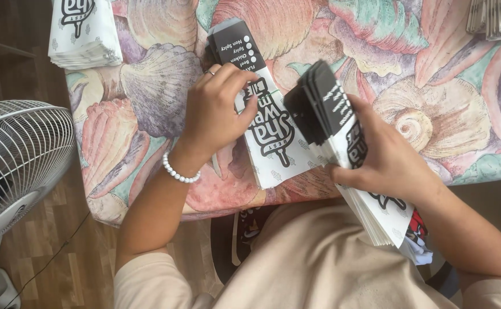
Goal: Sorting and stacking printed paper wrappers into organized piles
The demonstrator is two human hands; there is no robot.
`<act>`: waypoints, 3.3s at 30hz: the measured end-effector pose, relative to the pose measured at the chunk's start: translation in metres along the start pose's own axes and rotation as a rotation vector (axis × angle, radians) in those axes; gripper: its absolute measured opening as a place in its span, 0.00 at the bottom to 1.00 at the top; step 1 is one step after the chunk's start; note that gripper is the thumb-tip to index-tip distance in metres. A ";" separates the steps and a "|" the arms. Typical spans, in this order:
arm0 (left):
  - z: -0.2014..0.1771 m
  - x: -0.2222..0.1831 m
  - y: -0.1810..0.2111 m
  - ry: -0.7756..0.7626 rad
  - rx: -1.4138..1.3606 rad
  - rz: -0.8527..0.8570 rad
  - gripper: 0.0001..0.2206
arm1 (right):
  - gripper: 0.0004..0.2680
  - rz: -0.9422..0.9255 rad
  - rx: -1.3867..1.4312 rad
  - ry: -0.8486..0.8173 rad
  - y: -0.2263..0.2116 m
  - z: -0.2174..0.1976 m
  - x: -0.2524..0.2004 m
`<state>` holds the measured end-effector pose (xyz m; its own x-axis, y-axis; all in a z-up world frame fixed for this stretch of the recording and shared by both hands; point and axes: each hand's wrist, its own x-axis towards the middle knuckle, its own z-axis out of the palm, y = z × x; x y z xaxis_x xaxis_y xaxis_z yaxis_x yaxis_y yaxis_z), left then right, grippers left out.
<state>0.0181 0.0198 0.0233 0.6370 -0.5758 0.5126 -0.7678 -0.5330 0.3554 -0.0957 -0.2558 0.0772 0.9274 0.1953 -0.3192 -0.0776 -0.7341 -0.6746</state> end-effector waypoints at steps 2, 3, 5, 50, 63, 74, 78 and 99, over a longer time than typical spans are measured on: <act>-0.004 -0.001 -0.006 -0.208 0.137 -0.137 0.15 | 0.43 -0.033 -0.018 -0.022 -0.015 0.002 0.005; -0.003 -0.002 -0.007 -0.240 0.150 -0.118 0.15 | 0.45 -0.074 -0.061 -0.019 -0.021 0.007 0.009; -0.001 -0.005 -0.008 -0.273 0.165 -0.104 0.15 | 0.46 -0.118 -0.102 -0.019 -0.029 0.016 0.016; 0.015 0.000 0.029 0.314 -0.444 -0.623 0.08 | 0.35 -0.308 -0.111 0.327 -0.064 0.047 0.106; -0.048 0.077 0.055 0.437 -0.430 -0.155 0.09 | 0.15 -0.772 0.096 0.840 -0.081 0.000 0.111; 0.016 0.093 0.035 0.520 -0.412 0.045 0.04 | 0.17 -0.970 0.376 0.816 -0.015 -0.004 0.132; 0.028 0.086 0.028 0.549 -0.358 0.029 0.08 | 0.19 -0.891 0.542 0.656 -0.003 -0.011 0.135; 0.073 0.090 0.013 0.442 -0.600 -0.145 0.29 | 0.15 -0.780 0.880 0.541 0.026 0.008 0.175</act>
<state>0.0708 -0.0844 0.0173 0.7446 -0.1560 0.6491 -0.6647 -0.0828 0.7425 0.0614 -0.2354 -0.0013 0.8499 -0.0623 0.5233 0.5258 0.1663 -0.8342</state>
